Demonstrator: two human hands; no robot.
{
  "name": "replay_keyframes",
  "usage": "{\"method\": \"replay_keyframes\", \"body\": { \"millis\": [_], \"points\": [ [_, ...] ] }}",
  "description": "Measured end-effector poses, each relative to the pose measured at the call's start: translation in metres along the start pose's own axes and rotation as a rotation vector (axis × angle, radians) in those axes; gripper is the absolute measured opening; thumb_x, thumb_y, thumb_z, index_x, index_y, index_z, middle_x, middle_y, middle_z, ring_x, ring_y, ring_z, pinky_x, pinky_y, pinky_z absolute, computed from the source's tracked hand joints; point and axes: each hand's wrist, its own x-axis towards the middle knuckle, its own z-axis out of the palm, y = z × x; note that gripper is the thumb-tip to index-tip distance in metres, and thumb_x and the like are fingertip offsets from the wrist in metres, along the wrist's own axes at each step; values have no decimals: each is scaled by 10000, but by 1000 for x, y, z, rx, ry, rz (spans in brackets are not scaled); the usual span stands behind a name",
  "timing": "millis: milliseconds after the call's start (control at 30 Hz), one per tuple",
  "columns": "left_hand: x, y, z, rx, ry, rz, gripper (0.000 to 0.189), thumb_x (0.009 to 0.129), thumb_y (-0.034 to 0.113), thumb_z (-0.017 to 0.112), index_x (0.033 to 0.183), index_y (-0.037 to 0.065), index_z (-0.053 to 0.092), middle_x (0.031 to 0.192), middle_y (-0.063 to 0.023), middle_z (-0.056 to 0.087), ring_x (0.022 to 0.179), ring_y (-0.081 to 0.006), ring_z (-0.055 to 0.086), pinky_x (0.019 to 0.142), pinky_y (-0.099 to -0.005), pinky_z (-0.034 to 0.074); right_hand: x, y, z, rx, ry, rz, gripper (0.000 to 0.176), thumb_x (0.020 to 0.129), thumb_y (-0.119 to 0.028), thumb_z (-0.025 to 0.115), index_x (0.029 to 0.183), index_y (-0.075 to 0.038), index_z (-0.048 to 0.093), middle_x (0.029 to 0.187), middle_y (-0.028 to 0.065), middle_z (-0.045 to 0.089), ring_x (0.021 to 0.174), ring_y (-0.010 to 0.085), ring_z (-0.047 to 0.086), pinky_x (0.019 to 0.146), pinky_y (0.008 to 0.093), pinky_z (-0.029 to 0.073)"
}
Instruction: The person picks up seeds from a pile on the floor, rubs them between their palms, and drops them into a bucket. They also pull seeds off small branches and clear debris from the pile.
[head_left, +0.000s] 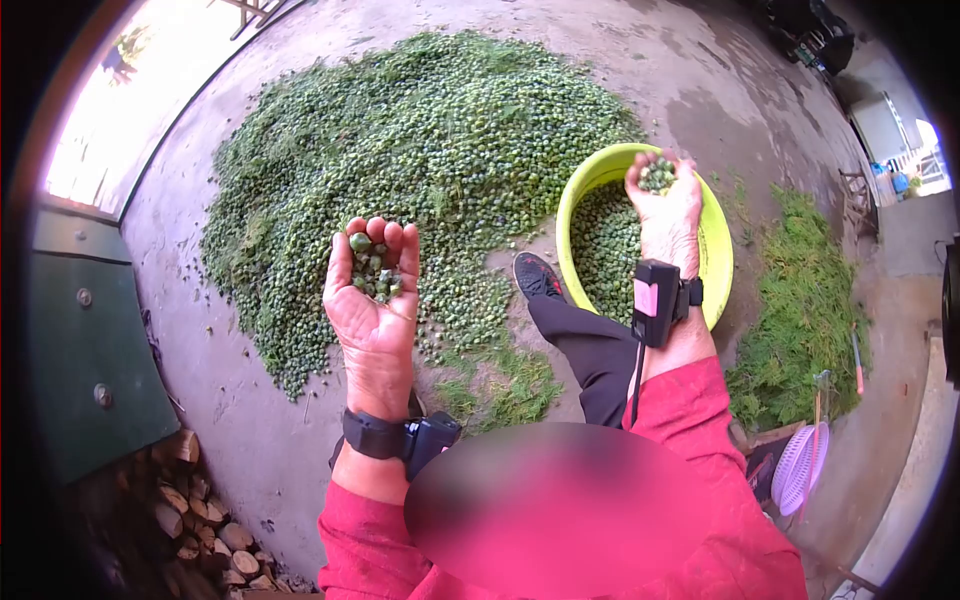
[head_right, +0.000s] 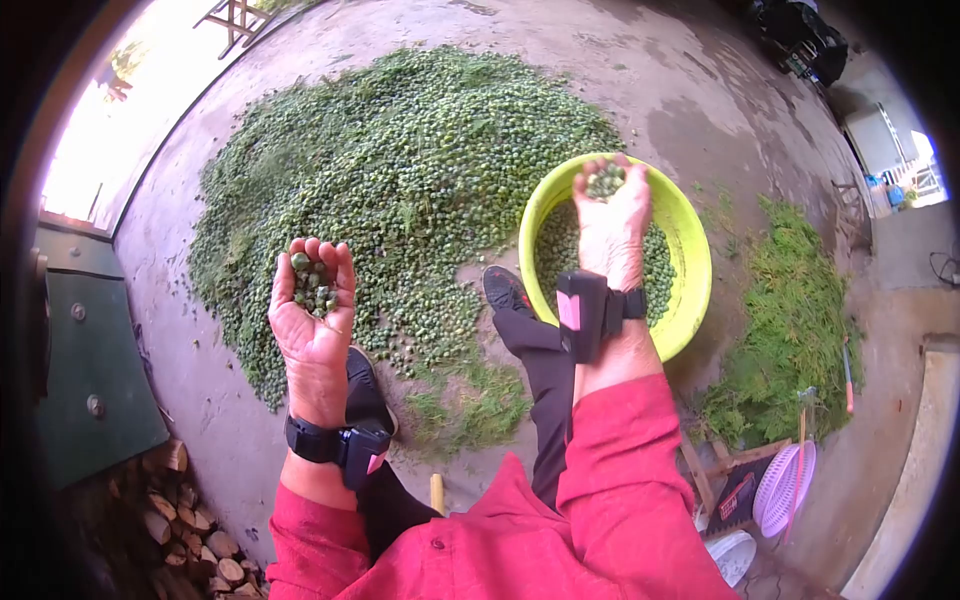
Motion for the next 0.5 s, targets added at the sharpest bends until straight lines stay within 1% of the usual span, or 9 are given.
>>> {"method": "replay_keyframes", "body": {
  "millis": [67,100,167,233,300,367,400,433,500],
  "points": [
    [-1,-2,2,7,7,-11,213,936,221,485,935,33,586,885,-121,637,831,-262,624,888,-461,497,8,-7,-10,-329,205,-307,402,916,-365,478,1031,-3,607,861,101,586,730,206,556,690,365,455],
    [-1,-2,2,13,13,-16,213,937,220,483,938,33,585,886,-121,637,829,-262,623,888,-462,496,16,-7,-14,-331,206,-307,402,916,-365,478,1031,-3,607,861,101,586,730,206,556,690,365,455],
    [0,-3,0,11,13,-25,210,933,223,492,929,35,585,887,-122,638,845,-268,625,898,-471,490,35,-6,-21,-605,385,-570,432,904,-367,490,960,33,642,873,146,627,769,226,584,746,362,462],
    [1,-5,0,1,-23,-37,204,924,192,496,921,25,614,920,-122,655,901,-280,623,953,-486,443,41,-3,-25,-822,537,-640,502,900,-377,480,972,103,609,842,193,642,795,266,595,767,369,459],
    [1,-8,2,-14,3,-19,204,923,186,494,906,15,603,947,-156,645,977,-306,598,976,-505,420,22,-6,-14,-705,482,-578,484,909,-360,471,1003,95,605,890,196,641,819,266,596,782,368,462],
    [0,-12,7,9,52,30,217,930,232,494,922,34,581,946,-150,640,944,-312,609,949,-494,452,23,-4,-14,-568,424,-620,447,923,-334,450,941,80,619,913,199,629,829,259,589,779,371,467],
    [1,-12,6,-13,41,24,212,930,222,493,925,28,578,966,-159,636,969,-325,598,959,-499,442,24,-6,-10,-422,361,-547,428,947,-334,429,908,52,609,913,194,617,854,258,594,798,381,480],
    [1,-15,6,-18,41,31,212,930,222,493,925,28,578,966,-159,636,969,-325,598,959,-499,442,24,-6,-8,-424,352,-547,428,947,-334,429,908,52,609,913,194,617,854,258,594,798,381,480],
    [2,-15,6,-43,34,-2,205,932,212,487,930,27,576,980,-163,633,988,-330,589,966,-505,431,19,0,-5,-123,-220,-17,421,974,-328,369,1077,43,539,1035,205,601,973,301,590,916,405,464]
  ]
}}
